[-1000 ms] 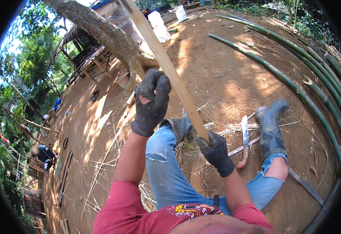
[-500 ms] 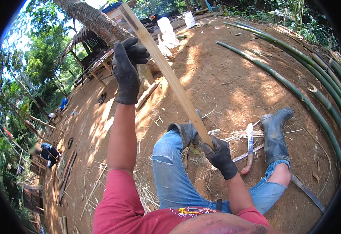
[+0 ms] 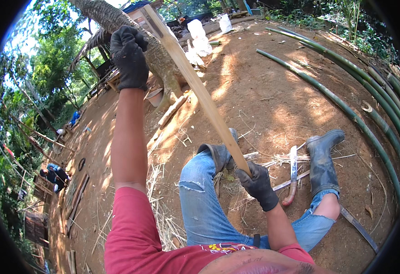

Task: The person sits on the ground and uses a curved blade to split a long bamboo pole into thin strips. They hold the bamboo with one hand and repeatedly strike it with the blade to separate the layers, occasionally inspecting the resulting strips.

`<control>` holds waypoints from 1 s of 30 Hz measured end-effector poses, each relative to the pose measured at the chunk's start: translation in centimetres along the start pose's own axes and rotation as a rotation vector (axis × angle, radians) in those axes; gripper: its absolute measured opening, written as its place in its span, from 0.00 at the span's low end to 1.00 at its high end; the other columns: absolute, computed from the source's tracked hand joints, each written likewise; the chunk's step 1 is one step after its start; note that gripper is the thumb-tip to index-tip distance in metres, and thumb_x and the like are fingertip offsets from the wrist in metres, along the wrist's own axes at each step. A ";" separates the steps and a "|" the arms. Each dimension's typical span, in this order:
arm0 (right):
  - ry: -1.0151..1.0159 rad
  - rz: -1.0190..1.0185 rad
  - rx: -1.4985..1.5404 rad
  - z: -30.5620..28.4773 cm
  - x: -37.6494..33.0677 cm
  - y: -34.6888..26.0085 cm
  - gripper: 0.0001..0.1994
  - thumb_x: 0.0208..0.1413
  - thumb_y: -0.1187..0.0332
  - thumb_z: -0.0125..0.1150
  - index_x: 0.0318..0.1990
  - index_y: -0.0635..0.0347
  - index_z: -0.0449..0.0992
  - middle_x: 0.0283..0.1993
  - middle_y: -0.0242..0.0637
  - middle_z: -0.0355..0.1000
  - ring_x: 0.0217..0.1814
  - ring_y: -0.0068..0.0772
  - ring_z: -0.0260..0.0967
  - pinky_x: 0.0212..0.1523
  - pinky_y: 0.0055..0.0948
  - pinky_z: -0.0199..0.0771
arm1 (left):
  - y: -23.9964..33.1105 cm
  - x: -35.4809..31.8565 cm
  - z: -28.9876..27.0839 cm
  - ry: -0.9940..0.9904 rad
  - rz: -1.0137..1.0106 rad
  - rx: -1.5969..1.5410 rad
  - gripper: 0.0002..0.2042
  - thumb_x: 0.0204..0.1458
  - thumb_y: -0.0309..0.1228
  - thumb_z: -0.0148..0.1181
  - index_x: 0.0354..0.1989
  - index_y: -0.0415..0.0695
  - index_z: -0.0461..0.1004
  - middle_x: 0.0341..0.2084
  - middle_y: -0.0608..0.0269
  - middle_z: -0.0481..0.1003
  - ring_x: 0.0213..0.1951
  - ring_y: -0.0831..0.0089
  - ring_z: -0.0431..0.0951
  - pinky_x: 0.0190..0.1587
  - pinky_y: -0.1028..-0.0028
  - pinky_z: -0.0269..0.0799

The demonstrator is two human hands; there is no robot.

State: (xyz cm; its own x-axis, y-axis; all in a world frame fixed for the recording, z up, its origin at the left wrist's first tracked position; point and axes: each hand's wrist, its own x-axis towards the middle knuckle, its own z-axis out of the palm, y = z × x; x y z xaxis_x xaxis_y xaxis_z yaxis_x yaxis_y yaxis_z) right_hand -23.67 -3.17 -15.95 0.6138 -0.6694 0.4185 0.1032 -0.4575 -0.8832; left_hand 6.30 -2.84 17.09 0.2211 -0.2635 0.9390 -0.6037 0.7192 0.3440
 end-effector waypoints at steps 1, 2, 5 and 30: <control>-0.003 0.017 0.012 0.0 0.0 0.1 0.15 0.56 0.56 0.64 0.33 0.59 0.76 0.26 0.44 0.74 0.28 0.45 0.75 0.29 0.37 0.72 | 0.0 0.3 -0.2 0.052 -0.037 -0.016 0.14 0.65 0.40 0.50 0.33 0.43 0.67 0.21 0.66 0.71 0.24 0.76 0.72 0.28 0.74 0.69; -0.003 0.030 0.027 0.0 -0.1 0.1 0.14 0.56 0.56 0.64 0.34 0.59 0.76 0.26 0.44 0.74 0.27 0.43 0.74 0.29 0.36 0.72 | 0.1 0.6 -0.4 0.104 -0.075 -0.031 0.13 0.65 0.40 0.50 0.33 0.43 0.68 0.21 0.65 0.71 0.24 0.75 0.73 0.28 0.74 0.70; 0.000 0.070 0.060 -0.2 -0.1 0.3 0.14 0.56 0.57 0.64 0.34 0.59 0.76 0.26 0.42 0.74 0.26 0.40 0.74 0.29 0.34 0.71 | 0.6 -0.3 0.4 0.013 -0.194 -0.027 0.16 0.66 0.42 0.47 0.38 0.40 0.71 0.23 0.63 0.74 0.25 0.72 0.75 0.30 0.72 0.73; -0.022 0.135 0.211 0.2 -0.5 1.2 0.14 0.57 0.57 0.64 0.35 0.60 0.76 0.24 0.41 0.72 0.24 0.36 0.71 0.28 0.33 0.70 | -0.2 -4.3 4.6 -0.034 -0.224 -0.133 0.16 0.67 0.43 0.46 0.44 0.42 0.71 0.28 0.64 0.74 0.29 0.75 0.73 0.37 0.73 0.72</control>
State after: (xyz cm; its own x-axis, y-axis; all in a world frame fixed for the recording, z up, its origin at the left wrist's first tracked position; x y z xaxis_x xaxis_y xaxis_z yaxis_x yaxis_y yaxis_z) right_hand -23.64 -3.25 -17.24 0.6495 -0.7024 0.2911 0.1791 -0.2308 -0.9564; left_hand 1.94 -4.74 12.96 0.3106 -0.4456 0.8396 -0.4361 0.7181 0.5424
